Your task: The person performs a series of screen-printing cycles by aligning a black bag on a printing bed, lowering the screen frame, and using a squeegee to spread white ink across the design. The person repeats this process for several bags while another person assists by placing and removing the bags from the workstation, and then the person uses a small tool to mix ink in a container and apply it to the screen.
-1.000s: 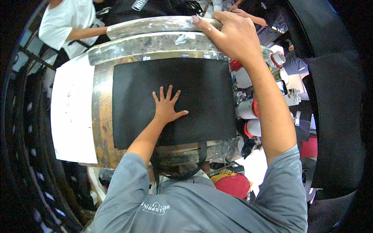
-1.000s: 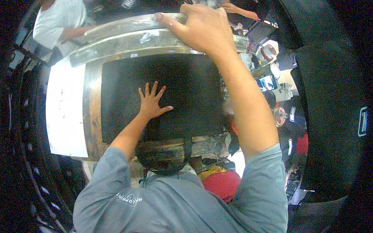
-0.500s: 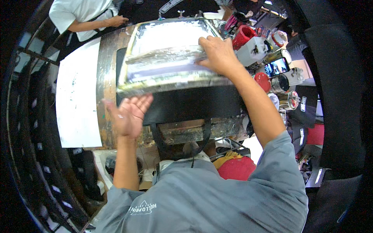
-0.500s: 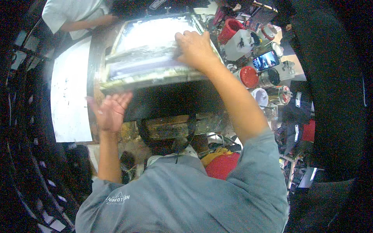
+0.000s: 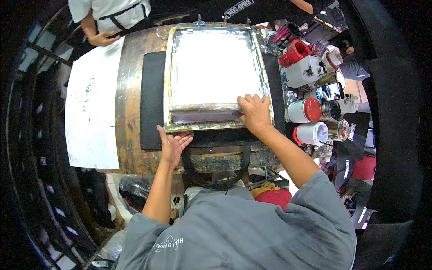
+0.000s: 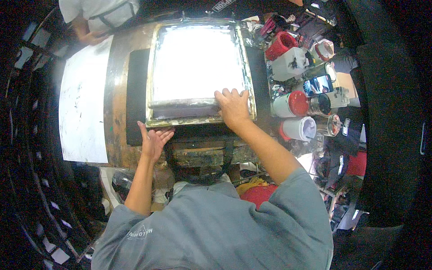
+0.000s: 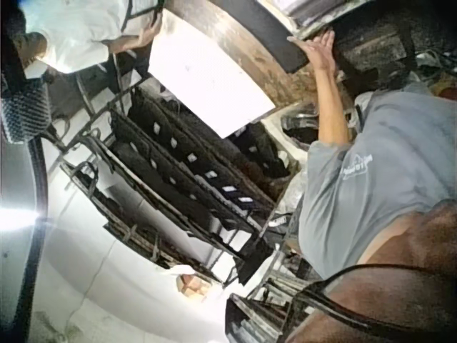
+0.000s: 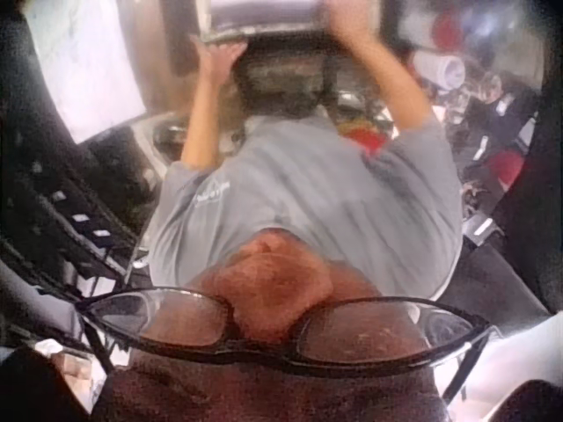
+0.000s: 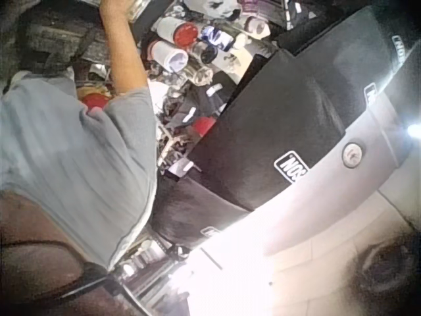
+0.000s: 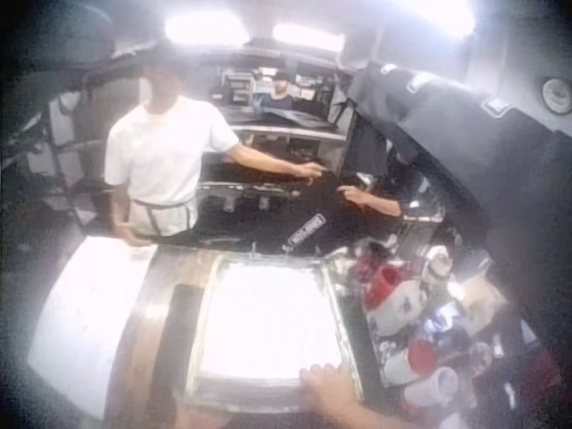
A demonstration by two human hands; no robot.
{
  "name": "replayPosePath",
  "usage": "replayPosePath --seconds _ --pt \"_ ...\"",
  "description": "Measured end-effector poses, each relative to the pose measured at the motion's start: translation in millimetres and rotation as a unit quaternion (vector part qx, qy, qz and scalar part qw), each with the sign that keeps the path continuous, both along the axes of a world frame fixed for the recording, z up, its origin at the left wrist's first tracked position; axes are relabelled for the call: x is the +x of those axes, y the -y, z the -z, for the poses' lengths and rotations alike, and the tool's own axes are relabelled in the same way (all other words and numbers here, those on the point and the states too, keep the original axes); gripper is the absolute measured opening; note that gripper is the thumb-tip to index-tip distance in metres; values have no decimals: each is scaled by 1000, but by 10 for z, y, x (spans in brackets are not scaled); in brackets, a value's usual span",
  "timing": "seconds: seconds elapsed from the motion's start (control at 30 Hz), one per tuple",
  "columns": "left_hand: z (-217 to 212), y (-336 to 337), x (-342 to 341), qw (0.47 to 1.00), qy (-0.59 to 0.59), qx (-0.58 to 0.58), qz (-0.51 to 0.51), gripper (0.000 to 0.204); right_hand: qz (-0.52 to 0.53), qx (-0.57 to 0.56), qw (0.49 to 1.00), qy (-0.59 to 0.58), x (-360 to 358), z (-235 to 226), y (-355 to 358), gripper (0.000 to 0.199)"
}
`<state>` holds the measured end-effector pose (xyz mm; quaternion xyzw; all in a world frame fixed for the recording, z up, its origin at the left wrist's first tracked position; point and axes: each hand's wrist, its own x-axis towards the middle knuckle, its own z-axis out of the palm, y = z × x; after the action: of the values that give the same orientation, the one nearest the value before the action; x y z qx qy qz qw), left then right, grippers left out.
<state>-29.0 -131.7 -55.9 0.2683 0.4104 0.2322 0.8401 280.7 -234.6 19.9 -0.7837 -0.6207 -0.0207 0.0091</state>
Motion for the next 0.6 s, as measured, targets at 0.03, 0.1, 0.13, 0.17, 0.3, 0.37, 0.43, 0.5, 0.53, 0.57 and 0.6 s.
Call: replayPosePath --seconds 0.03,0.1,0.13,0.17,0.3,0.37,0.43,0.5,0.53,0.57,0.6 --pt "-35 11 22 1000 -17 -6 -6 138 5 -17 1000 -3 -6 4 -21 49" --pt "-114 44 65 999 -34 -20 -16 138 8 5 1000 9 102 173 -146 45" --pt "-136 26 60 1000 -27 -14 -1 138 8 19 1000 14 192 253 -265 43" --pt "-119 -8 46 1000 -21 -11 16 138 15 42 999 26 285 320 -402 39" --pt "-116 -34 53 999 -47 -27 7 126 24 84 995 52 731 482 -1013 34" --pt "-29 -56 84 996 -70 -53 -26 123 7 59 998 12 916 367 -1258 38" --pt "-59 -175 76 984 -148 -61 74 115 -7 3 999 -36 1128 308 -1440 41" --pt "-409 -554 77 913 -272 -44 301 103 -3 -3 999 -39 1251 202 -1523 43" --pt "-517 -665 273 880 -339 160 291 77 -1 -1 1000 -29 1314 211 -1551 42" --pt "-470 -790 429 789 -401 414 212 60 4 -3 1000 -24 1340 244 -1535 41" --pt "-615 -947 713 761 -397 494 137 51 20 10 1000 -20 1321 272 -1551 42"
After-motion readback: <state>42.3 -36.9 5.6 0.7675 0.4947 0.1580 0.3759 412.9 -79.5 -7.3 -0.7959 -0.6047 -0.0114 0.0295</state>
